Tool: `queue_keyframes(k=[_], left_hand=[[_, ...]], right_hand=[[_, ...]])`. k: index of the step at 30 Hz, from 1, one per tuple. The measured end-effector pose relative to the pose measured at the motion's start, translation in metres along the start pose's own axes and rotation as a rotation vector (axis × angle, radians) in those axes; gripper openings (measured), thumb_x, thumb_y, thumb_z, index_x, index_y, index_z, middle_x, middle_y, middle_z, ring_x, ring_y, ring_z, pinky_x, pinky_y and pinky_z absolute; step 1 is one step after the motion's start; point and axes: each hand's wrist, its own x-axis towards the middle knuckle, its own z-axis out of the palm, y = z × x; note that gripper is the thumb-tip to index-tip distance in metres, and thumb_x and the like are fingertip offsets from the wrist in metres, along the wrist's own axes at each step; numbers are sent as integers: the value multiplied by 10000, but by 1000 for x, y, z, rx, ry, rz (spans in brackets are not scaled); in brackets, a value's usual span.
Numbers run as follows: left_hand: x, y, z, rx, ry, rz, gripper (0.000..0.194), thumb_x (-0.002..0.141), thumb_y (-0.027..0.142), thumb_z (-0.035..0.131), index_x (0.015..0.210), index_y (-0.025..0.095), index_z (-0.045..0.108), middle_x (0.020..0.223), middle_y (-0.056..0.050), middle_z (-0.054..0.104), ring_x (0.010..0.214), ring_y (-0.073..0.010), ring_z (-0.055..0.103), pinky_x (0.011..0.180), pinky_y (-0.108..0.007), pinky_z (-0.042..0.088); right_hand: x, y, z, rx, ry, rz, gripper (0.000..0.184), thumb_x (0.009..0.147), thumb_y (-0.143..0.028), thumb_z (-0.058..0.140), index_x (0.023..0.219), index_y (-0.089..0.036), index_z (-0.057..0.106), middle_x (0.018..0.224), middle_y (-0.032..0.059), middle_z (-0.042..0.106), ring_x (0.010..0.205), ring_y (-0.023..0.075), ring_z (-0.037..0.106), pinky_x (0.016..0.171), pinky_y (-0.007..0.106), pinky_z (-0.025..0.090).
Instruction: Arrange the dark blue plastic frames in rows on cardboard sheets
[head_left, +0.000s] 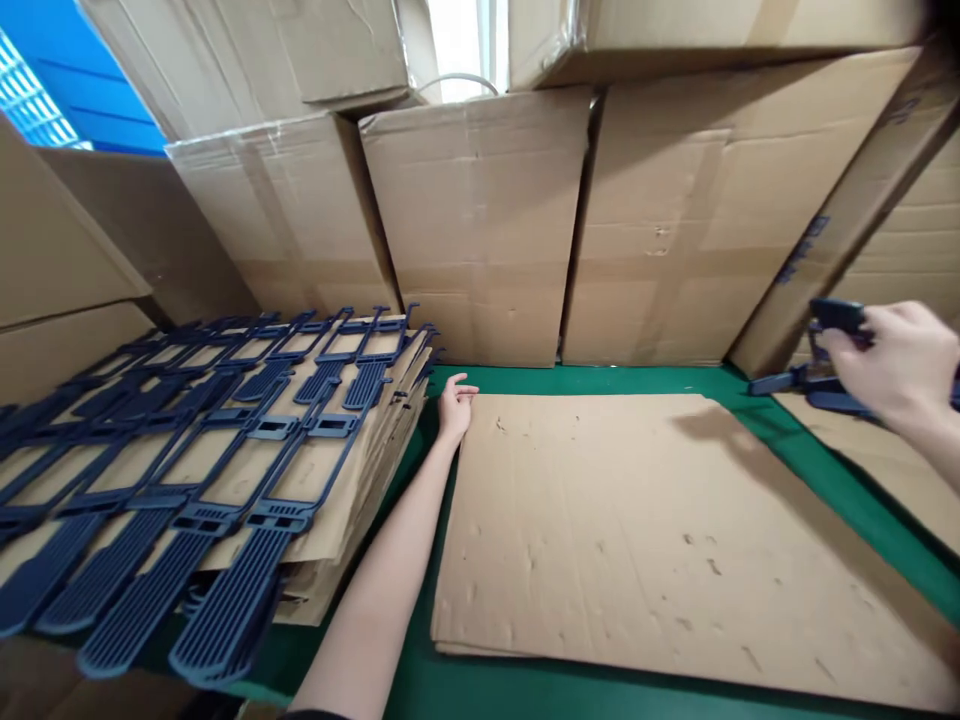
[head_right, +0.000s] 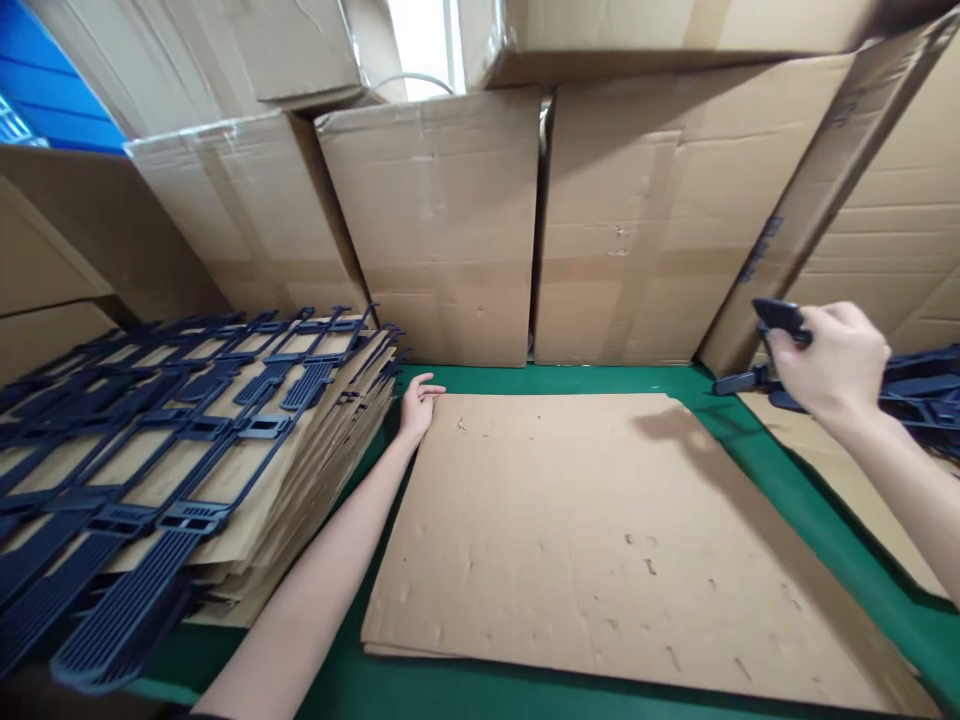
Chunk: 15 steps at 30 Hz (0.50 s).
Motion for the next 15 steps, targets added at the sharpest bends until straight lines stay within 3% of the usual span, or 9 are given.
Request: queue_keyframes(k=[2,5,7,9,12,14,15], left_hand=[[-1,0,0,-42,-4,-17,474,691,-53,399,1093,162,533,784,-28,694,770,-150,663,816,-319,482],[-4,2,-1,-109,-30,-48,518,727,-44,402,1193,169,476,829,-31,697,785,-139,659,825,-313,473],[-7,5,-2,-142,-61,-64,526,768,-10,432,1260,175,418,861,-34,700,818,-137,654,831,-311,468],[-10,8,-5,-160,-92,-73,511,823,55,453,1309,185,364,891,-39,701,836,-137,649,833,-316,467],[-13,10,-8,-156,-105,-72,468,888,131,418,1342,187,320,922,-54,695,794,-133,644,824,-328,468],[-14,9,-8,-139,-112,-59,473,890,126,418,1347,184,313,924,-58,688,788,-130,637,826,-324,464],[-14,8,-8,-128,-119,-49,493,876,106,435,1347,183,314,925,-57,685,797,-128,633,832,-317,460]], right_hand=[[-6,-49,-32,297,148,-183,187,763,-252,623,893,-126,669,825,126,624,774,213,581,619,308,437],[-47,-148,-68,754,-7,-665,255,833,-156,529,1048,-229,645,990,62,621,874,158,585,735,281,478],[-81,-212,-76,829,-38,-972,328,864,-105,440,1081,-255,636,1001,56,626,892,162,577,738,307,476],[-107,-263,-74,831,-212,-1114,308,869,-101,435,1040,-232,655,960,65,637,866,164,574,748,327,478],[-112,-302,-64,867,-486,-1225,393,793,-18,440,1077,-192,649,1116,94,610,1053,191,545,870,351,469],[-92,-295,-56,928,-594,-1175,501,754,11,414,1161,-206,612,1198,75,587,1126,181,522,922,336,457],[-78,-281,-52,959,-619,-1119,519,769,-4,397,1191,-232,595,1206,50,590,1125,169,530,934,326,454]])
